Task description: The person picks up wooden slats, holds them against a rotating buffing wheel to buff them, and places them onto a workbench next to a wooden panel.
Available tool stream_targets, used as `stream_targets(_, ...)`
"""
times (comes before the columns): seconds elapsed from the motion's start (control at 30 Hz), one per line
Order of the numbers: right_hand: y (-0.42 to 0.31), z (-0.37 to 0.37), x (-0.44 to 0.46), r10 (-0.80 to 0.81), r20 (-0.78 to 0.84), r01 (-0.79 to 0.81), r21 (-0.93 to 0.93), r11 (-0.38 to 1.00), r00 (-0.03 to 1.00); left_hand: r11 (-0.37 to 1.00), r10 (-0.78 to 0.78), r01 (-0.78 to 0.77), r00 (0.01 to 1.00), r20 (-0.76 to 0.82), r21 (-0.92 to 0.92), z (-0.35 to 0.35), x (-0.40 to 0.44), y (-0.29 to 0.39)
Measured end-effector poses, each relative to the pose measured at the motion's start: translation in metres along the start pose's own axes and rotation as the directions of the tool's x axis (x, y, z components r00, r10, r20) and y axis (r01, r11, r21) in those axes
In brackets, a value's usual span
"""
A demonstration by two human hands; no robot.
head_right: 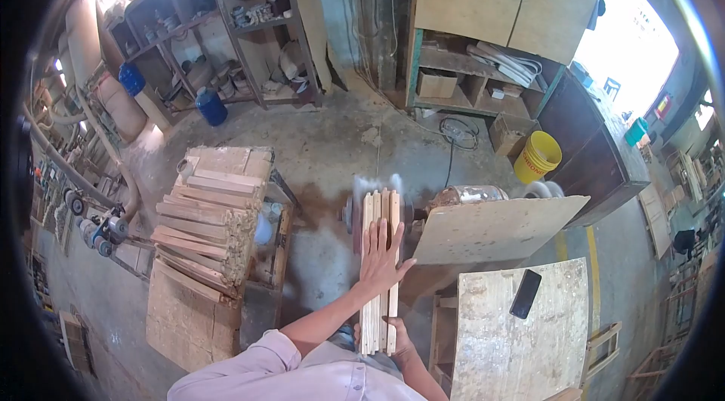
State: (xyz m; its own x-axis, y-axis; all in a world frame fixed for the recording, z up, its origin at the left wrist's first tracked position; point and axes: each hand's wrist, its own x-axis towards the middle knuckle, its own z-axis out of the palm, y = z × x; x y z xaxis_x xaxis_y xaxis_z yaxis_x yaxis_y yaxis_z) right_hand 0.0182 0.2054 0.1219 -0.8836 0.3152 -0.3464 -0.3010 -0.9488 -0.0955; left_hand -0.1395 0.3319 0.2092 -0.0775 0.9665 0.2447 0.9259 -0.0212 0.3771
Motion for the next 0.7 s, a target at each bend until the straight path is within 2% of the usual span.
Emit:
stream_targets(0.1, -0.016, -0.008, 0.014, -0.007, -0.02, 0.004, -0.11, 0.994, 1.0, 0.996, -0.025, 0.023, 0.999, 0.029, 0.09, 0.002, 0.012, -0.008)
stream_targets(0.23, -0.061, -0.001, 0.048, -0.005, 0.041, 0.015, -0.243, 0.97, 0.999, 0.989, 0.018, -0.01, 0.998, -0.054, 0.146, 0.009, 0.054, -0.031)
stream_targets(0.27, -0.069, -0.002, 0.058, -0.004, 0.062, 0.018, -0.227, 0.974, 0.998, 0.989, 0.034, -0.025, 0.998, -0.06, 0.149, 0.012, 0.065, -0.038)
stream_targets(0.37, -0.084, 0.01, 0.07, -0.069, -0.017, 0.056, -0.395, 0.917, 0.997, 0.991, 0.048, -0.037, 0.995, -0.087, 0.126, 0.02, 0.078, -0.05)
stream_targets(0.5, -0.071, -0.021, 0.074, -0.129, -0.223, 0.02, -0.436, 0.9, 0.966, 0.995, 0.033, -0.02, 0.992, -0.124, 0.102, 0.026, 0.063, -0.052)
stream_targets(0.53, -0.068, -0.032, 0.07, -0.071, -0.244, -0.044, -0.438, 0.898, 0.967, 0.995, 0.031, -0.017, 0.99, -0.138, 0.1, 0.025, 0.054, -0.05)
stream_targets(0.7, -0.029, -0.05, 0.04, -0.113, -0.336, -0.085, -0.523, 0.848, 0.935, 0.996, -0.064, 0.069, 0.994, -0.086, 0.052, 0.015, 0.002, -0.029)
